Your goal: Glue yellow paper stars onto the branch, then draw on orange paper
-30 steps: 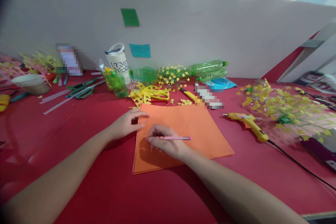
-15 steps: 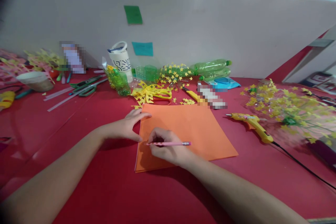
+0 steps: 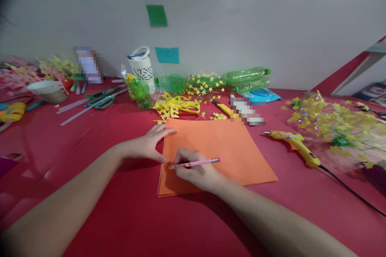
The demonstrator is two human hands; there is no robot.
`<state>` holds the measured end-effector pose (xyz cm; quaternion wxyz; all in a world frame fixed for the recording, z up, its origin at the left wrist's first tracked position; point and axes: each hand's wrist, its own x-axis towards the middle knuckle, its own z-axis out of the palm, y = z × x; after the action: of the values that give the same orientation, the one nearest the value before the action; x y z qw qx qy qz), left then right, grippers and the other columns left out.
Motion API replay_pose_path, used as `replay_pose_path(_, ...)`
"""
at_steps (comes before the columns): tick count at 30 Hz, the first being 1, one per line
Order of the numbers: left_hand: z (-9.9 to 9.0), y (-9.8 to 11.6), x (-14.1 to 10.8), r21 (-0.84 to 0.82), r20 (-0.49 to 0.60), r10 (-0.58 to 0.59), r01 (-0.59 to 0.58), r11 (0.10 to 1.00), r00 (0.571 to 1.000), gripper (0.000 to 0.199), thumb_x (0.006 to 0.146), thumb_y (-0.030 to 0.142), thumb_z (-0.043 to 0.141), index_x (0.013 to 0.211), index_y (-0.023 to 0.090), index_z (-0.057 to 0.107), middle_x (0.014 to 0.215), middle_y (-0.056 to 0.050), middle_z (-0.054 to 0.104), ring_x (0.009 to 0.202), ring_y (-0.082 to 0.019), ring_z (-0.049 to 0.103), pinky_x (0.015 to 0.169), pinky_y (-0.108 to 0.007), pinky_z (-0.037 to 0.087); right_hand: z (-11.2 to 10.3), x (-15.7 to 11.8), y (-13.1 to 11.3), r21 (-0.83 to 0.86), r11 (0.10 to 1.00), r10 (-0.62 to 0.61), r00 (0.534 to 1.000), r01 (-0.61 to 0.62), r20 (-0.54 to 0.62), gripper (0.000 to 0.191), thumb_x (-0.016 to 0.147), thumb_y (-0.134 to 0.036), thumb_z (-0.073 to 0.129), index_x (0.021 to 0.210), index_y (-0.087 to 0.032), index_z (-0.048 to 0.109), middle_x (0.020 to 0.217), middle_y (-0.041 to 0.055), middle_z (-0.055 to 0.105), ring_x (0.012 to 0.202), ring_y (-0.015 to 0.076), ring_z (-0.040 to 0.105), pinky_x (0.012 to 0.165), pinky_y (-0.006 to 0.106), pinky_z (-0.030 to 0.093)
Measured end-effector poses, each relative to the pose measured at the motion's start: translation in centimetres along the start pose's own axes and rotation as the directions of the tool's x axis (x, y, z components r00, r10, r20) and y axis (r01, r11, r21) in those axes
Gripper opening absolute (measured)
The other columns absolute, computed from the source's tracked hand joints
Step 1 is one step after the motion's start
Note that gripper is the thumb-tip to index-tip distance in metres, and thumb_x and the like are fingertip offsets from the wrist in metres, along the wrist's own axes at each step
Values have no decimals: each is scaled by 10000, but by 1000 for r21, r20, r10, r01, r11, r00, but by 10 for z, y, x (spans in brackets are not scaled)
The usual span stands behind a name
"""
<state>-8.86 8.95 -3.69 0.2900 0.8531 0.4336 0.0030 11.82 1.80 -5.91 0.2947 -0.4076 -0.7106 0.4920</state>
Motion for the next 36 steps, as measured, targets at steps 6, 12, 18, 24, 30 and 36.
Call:
replay_pose_path(6,0,-3,1,-2,-8,19,-19,1000,1000,910,589,461,692,1374,233,292,1441,-128,175,1349,-350,100,1077,-480,202,1,0,0,-48,999,11,1000,-10,6,50,744,-133,520,717,-174,511,611,-50,514,548,71,418,491,181,301)
replay_pose_path(12,1,-3,1,-14,-19,30,-30,999,999,922,576,483,700,1372,243,301,1432,-119,195,1337,-352,135,1069,-474,222,2,0,1,-28,999,23,999,-24,-40,73,777,-149,488,718,-187,470,608,-46,519,544,79,445,503,193,315)
replay_pose_path(18,0,-2,0,-15,-9,14,-14,1000,1000,929,585,515,690,1380,241,296,1439,-124,180,1340,-353,128,1071,-471,215,3,1,-1,-39,998,44,996,-47,-75,87,798,-153,471,721,-192,456,586,-50,511,507,74,440,485,196,307)
replay_pose_path(24,-1,-4,0,-5,10,19,-19,1000,1000,898,599,536,683,1384,321,301,1420,-94,224,1327,-392,151,1055,-514,215,3,1,0,-59,997,50,994,-55,-94,91,798,-147,460,721,-194,448,573,-54,498,484,70,427,465,193,290)
replay_pose_path(30,0,-5,1,15,22,14,-15,1000,1000,898,596,541,688,1382,322,313,1421,-99,213,1331,-396,138,1058,-508,211,2,2,-1,-74,996,34,997,-39,-72,86,779,-148,468,709,-192,444,573,-53,493,499,74,424,482,196,294)
replay_pose_path(36,-1,-3,1,21,10,23,-23,1000,1000,891,597,550,683,1379,314,326,1422,-92,227,1329,-388,144,1060,-496,218,1,2,0,-83,996,24,996,-31,-80,95,725,-130,485,676,-190,430,542,-63,449,500,75,390,475,197,267)
